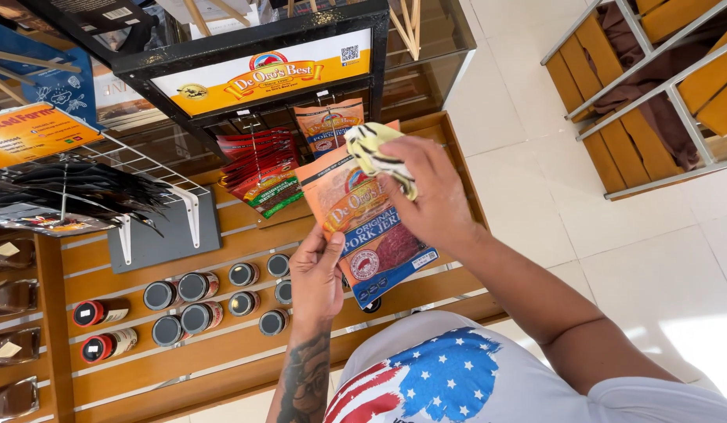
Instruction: Wiping jerky packages with a cloth and hanging them back on a display rack.
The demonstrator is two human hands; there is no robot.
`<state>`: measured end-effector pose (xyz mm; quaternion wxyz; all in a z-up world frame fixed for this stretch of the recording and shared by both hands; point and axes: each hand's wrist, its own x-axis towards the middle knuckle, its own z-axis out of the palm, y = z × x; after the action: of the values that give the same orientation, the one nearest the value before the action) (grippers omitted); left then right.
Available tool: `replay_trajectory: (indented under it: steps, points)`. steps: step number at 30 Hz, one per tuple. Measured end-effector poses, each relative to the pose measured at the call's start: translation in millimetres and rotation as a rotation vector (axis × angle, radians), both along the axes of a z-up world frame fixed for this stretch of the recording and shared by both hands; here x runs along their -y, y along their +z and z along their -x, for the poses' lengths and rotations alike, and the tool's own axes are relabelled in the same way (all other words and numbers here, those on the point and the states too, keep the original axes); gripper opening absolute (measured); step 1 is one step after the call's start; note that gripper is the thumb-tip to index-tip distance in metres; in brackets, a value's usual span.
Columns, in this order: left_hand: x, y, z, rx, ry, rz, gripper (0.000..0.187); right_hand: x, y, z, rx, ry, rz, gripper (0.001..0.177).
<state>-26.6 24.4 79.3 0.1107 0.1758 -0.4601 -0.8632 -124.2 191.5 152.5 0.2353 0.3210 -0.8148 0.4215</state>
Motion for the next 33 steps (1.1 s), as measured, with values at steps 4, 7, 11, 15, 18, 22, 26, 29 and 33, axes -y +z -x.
replay_trajectory:
  steps: [4, 7, 11, 15, 18, 22, 26, 29, 33]
  points:
    - [-16, -5, 1, 0.012, -0.059, 0.005, 0.041, 22, -12, -23, -0.011, 0.056, -0.009, 0.041]
    - [-20, 2, 0, -0.009, -0.049, 0.089, 0.035, 19, -5, -21, 0.043, 0.137, -0.046, 0.04]
    - [-12, 5, -4, 0.008, -0.022, 0.05, 0.04, 8, -1, -2, 0.031, -0.036, 0.018, 0.039]
    - [-19, 2, 1, -0.004, -0.036, 0.085, 0.036, 22, -1, -26, 0.044, 0.127, -0.003, 0.049]
    - [-15, -34, 1, 0.045, -0.044, 0.067, 0.024, 26, -13, -36, 0.024, 0.193, -0.122, 0.043]
    - [4, -17, 3, 0.049, -0.034, -0.04, 0.04, 5, -24, 0, -0.039, 0.045, -0.032, 0.045]
    - [16, -31, 6, 0.034, 0.027, -0.092, 0.042, 2, -35, -9, -0.031, -0.021, -0.119, 0.044]
    - [19, -33, 8, 0.022, 0.042, -0.094, 0.041, 12, -36, -32, -0.008, 0.12, -0.183, 0.043]
    - [26, -31, 11, -0.006, 0.08, -0.087, 0.039, -4, -54, -6, -0.06, 0.077, -0.186, 0.043]
